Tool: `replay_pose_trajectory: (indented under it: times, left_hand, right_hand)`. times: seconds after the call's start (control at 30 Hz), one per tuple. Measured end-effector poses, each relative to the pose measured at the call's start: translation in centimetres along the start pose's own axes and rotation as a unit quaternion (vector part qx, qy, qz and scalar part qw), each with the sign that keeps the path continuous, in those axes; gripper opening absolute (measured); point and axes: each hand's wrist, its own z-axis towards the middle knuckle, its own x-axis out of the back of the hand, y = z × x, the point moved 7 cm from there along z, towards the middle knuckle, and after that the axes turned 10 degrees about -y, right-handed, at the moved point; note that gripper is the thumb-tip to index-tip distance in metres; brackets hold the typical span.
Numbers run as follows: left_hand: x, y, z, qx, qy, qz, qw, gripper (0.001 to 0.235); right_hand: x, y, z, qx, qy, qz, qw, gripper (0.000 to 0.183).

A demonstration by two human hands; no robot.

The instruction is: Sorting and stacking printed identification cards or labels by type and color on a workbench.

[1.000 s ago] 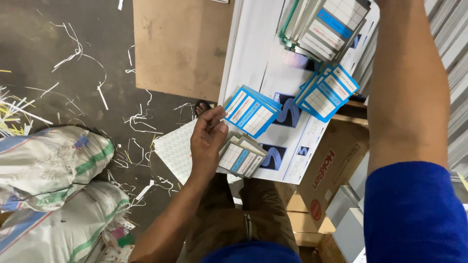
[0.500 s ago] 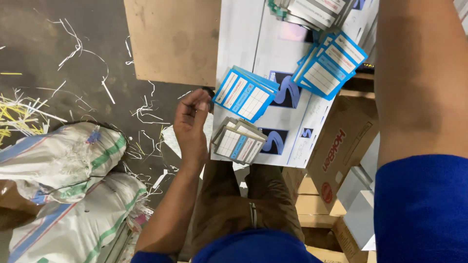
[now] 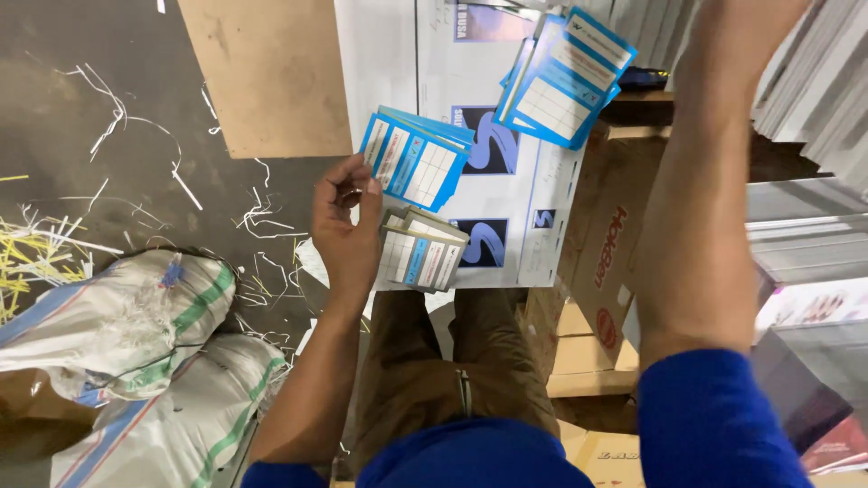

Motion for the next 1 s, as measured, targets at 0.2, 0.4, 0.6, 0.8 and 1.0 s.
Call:
replay_pose_trajectory:
  times: [0.2,0.4,0.6,0.8,1.0]
  left_hand:
    - [-8.2,3.3,1.0,-0.086,-0.182,0.194,0.96,0.032]
    - [-16.9,-0.3,3.5,-0.126,-0.234,0.315,0.911,0.058]
    - [-19.1,-2.7,5.5,-0.09,-0.206,0.332,0.916,0.064]
    - [-19.3,-3.1,5.9,0.01,-0.207,0.293,0.933,0.055]
    - [-19.8,-1.6,3.4,-0.065,-0.157,0.156,0.973,0.054]
  right_hand:
    - [-0.8,1.7,-8.2,-0.058,-0.035,-0.182,0.981,0.051]
    - [-2.7,4.2,-10.2,-0.188,-0.086,-0.217,0.954,0.058]
    - [-3.9,4.4,-10.0,-0.209,-0.098,-0.158,0.96,0.059]
    - [-3.7,5.6,-10.4,-0.218,-0.092,-0.151,0.96,0.065]
    - [-3.2,5.6,-10.6,-0.307,-0.062,0.06,0.948,0.064]
